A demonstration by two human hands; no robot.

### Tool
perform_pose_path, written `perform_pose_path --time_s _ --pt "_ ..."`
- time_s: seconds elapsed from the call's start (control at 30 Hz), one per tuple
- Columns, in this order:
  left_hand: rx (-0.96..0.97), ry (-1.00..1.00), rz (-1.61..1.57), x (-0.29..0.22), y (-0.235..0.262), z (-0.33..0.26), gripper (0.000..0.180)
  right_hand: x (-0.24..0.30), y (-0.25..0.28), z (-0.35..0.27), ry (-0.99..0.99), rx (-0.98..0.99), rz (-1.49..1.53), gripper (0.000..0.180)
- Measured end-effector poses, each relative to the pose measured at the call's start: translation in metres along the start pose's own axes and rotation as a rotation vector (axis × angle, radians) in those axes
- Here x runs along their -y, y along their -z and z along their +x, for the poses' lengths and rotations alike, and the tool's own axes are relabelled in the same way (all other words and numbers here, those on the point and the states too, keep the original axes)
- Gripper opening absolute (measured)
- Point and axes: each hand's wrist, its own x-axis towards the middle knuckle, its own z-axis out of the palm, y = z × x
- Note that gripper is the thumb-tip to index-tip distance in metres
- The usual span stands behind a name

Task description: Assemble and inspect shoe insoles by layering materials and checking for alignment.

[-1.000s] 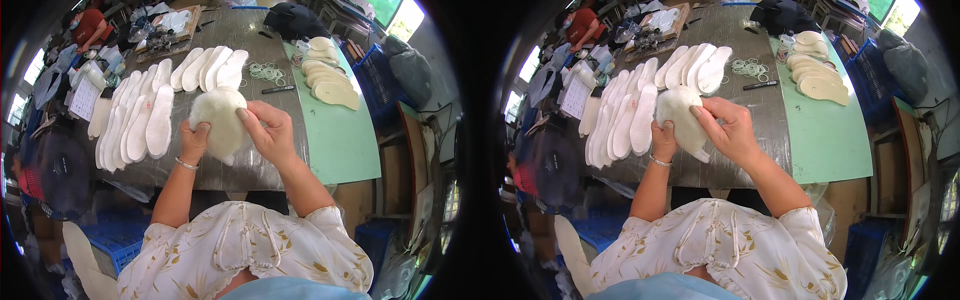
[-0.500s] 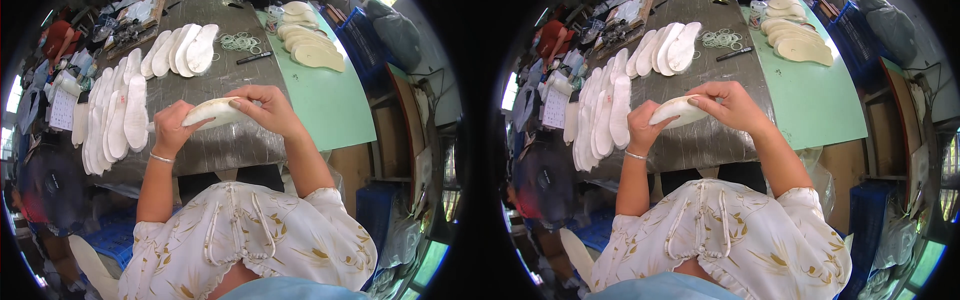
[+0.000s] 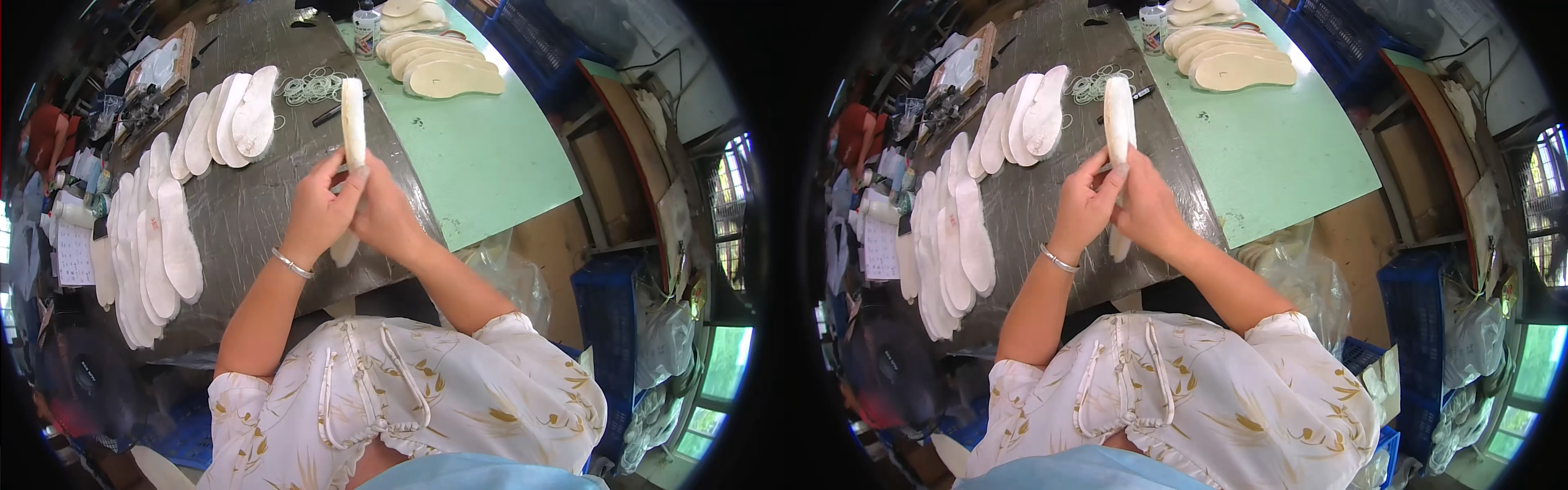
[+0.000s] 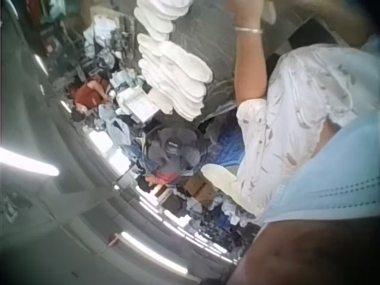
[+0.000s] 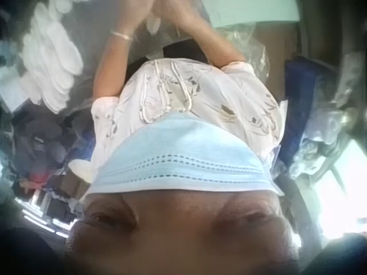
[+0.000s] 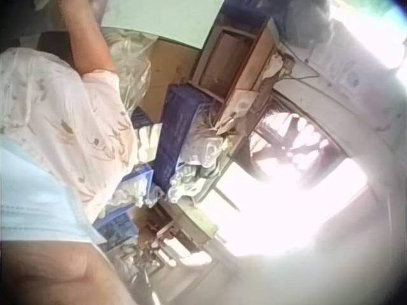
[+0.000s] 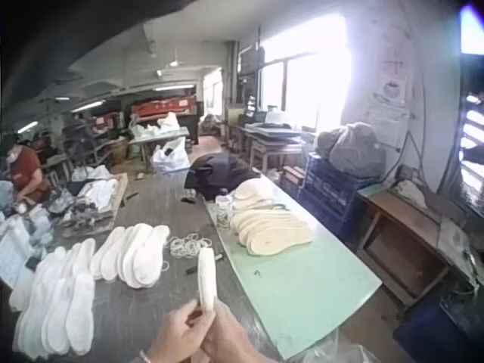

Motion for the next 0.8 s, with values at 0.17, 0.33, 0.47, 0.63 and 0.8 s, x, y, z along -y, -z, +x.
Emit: perform_pose_path --time_s 0.17,0.33,0.47,0.63,0.8 --pt "0.193 -0.068 0.011 0.015 0.0 -0.008 0.043 -0.042 0.104 0.064 -0.109 0.147 -0.059 0.02" --pt "0.117 0.137 0.089 0.07 0.018 -0.048 0.03 -0.161 0.204 0.135 -0.033 0.395 -0.607 0.03" --pt "-0.096 0.184 0.256 0.093 0.051 -0.098 0.026 -0.272 0.239 0.178 -0.149 0.398 -0.847 0.033" --pt "-0.568 0.147 0.649 0.107 0.111 -0.154 0.025 -0.33 0.235 0.2 -0.246 0.232 -0.95 0.068" --pt "-0.64 0.294 1.299 0.11 0.19 -0.197 0.05 -0.287 0.174 0.181 0.01 -0.054 -1.029 0.067"
